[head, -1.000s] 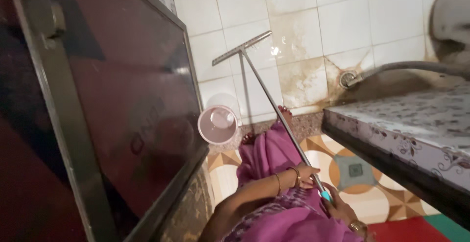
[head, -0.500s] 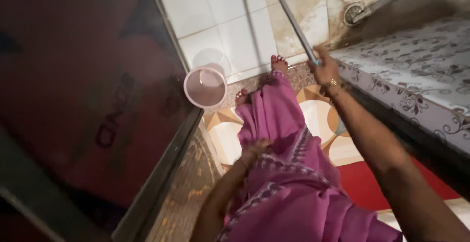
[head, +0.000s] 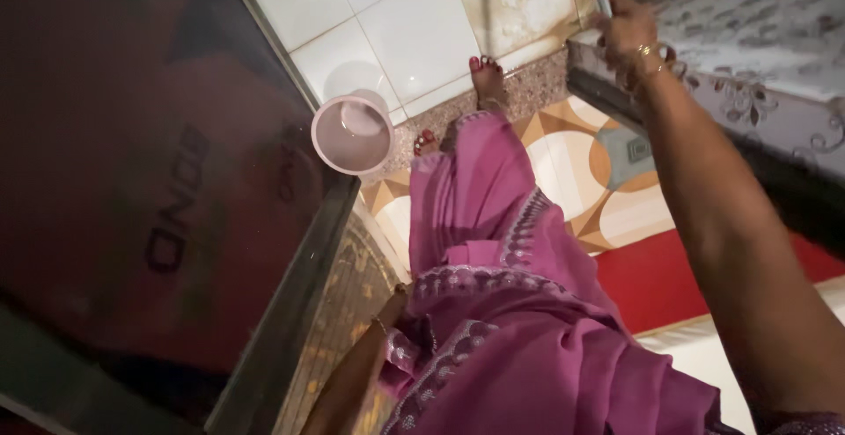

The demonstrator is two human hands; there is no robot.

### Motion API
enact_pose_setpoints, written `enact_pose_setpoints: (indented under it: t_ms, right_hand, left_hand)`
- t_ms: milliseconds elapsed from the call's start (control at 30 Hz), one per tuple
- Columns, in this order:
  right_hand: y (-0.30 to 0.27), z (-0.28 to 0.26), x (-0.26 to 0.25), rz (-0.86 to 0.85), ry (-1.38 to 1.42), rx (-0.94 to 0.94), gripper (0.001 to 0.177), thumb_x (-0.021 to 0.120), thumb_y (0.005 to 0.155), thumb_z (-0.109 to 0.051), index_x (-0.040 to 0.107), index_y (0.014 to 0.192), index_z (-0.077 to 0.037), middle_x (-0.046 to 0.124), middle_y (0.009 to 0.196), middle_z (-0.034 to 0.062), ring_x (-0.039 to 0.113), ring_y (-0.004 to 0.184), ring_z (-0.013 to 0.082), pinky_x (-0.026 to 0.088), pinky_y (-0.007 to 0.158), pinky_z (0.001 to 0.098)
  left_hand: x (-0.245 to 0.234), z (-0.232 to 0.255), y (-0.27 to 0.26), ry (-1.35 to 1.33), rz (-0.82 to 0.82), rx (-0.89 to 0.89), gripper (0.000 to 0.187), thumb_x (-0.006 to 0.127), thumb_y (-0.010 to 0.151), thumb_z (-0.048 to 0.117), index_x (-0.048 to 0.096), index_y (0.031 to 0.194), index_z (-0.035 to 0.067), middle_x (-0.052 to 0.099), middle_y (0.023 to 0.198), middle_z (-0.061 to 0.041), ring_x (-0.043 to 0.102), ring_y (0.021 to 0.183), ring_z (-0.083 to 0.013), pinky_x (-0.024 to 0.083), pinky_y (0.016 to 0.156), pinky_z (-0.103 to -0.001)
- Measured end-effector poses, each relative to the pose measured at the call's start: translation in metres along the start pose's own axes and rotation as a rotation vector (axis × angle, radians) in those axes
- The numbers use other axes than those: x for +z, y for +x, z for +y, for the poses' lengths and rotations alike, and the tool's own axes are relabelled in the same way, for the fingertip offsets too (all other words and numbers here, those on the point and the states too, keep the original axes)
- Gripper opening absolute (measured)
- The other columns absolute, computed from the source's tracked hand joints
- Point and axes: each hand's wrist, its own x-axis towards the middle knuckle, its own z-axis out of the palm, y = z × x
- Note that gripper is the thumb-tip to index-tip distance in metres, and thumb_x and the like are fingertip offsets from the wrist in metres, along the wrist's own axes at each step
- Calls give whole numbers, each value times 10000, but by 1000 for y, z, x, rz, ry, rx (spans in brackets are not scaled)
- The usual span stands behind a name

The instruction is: The person pushes a floor squeegee across wet tiles to move water toward a floor drain in a bathroom.

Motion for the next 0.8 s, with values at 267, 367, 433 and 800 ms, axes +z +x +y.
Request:
enact_pose_setpoints:
  t_ms: [267,367,433,800]
  right_hand:
    - [-166,134,17,-98,3,111,544,629,972,-171,538,1498,-277,564,719,8,485,516,103,408,430,279]
    - [-231,158,18,-97,-77,85,526,643,960,-173,546,1474,-223,565,707,35,487,499,126,410,421,305]
    - [-269,166,14,-111,28,159,522,646,962,-198,571,1477,-235,537,716,-9,450,522,95,370,438,282]
    - [-296,146,-2,-40,126,402,606,647,942,-189,520,1518,-328,549,714,42,416,493,135,361,431,302]
  left_hand:
    - [-30,-55,8,79,157,4,400,619,1013,482,647,1350,269,497,1419,-83,407,1282,-310,371,1058,-486]
    - [-45,-52,20,136,221,-18,392,612,1014,474,646,1345,267,509,1394,-80,422,1257,-302,383,1042,-476]
    - [-48,-35,35,163,243,-17,386,607,1014,468,645,1341,266,517,1376,-79,431,1241,-296,390,1031,-470]
    - [-18,21,22,25,111,0,358,580,1015,436,640,1320,258,559,1282,-69,484,1149,-264,434,972,-434]
